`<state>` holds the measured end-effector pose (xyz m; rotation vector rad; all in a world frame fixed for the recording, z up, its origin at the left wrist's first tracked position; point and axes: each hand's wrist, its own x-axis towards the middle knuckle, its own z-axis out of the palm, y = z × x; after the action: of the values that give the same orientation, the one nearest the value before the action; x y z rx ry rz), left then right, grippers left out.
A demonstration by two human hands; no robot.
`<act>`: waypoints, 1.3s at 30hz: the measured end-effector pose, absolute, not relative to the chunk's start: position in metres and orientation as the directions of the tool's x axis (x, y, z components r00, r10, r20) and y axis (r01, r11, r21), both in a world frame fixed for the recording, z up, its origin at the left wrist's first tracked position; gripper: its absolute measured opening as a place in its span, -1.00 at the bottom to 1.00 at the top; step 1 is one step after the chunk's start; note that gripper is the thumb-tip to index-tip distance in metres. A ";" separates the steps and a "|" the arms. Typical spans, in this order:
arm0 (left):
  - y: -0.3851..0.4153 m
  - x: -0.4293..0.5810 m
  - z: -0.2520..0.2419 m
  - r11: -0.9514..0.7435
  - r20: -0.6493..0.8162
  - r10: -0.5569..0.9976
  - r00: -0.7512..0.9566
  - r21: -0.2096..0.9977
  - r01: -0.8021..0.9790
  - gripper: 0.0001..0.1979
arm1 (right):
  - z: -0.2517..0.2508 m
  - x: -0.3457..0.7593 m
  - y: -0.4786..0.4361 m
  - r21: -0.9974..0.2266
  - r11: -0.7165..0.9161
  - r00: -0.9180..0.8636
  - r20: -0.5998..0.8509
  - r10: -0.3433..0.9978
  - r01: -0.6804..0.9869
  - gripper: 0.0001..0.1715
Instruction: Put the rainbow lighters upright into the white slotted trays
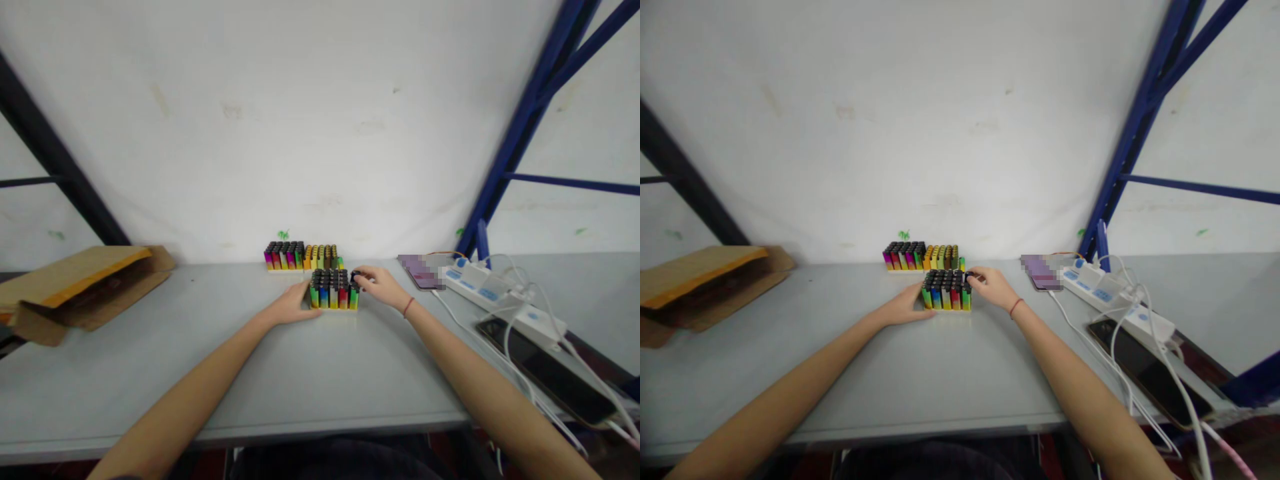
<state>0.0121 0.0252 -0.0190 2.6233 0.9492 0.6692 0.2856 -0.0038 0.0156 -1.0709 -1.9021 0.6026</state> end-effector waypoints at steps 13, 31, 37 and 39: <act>0.026 0.012 -0.018 -0.746 0.313 0.661 0.682 0.372 0.552 -0.22 | 0.021 0.288 -0.005 -0.734 0.528 -0.274 0.451 0.849 0.427 -0.82; 0.028 0.011 -0.020 -0.742 0.316 0.665 0.677 0.380 0.552 -0.22 | 0.016 0.290 -0.003 -0.685 0.507 -0.378 0.346 0.859 0.524 -0.64; 0.027 0.012 -0.019 -0.738 0.313 0.669 0.674 0.385 0.554 -0.21 | 0.017 0.289 -0.003 -0.597 0.564 -0.424 0.374 0.825 0.570 -0.66; 0.027 0.011 -0.019 -0.733 0.311 0.675 0.669 0.382 0.563 -0.20 | 0.017 0.290 -0.003 -0.612 0.571 -0.456 0.355 0.817 0.547 -0.64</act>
<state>0.0115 0.0269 -0.0191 2.6317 0.9955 0.6407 0.2897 -0.0029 0.0171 -1.0841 -2.1731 0.5543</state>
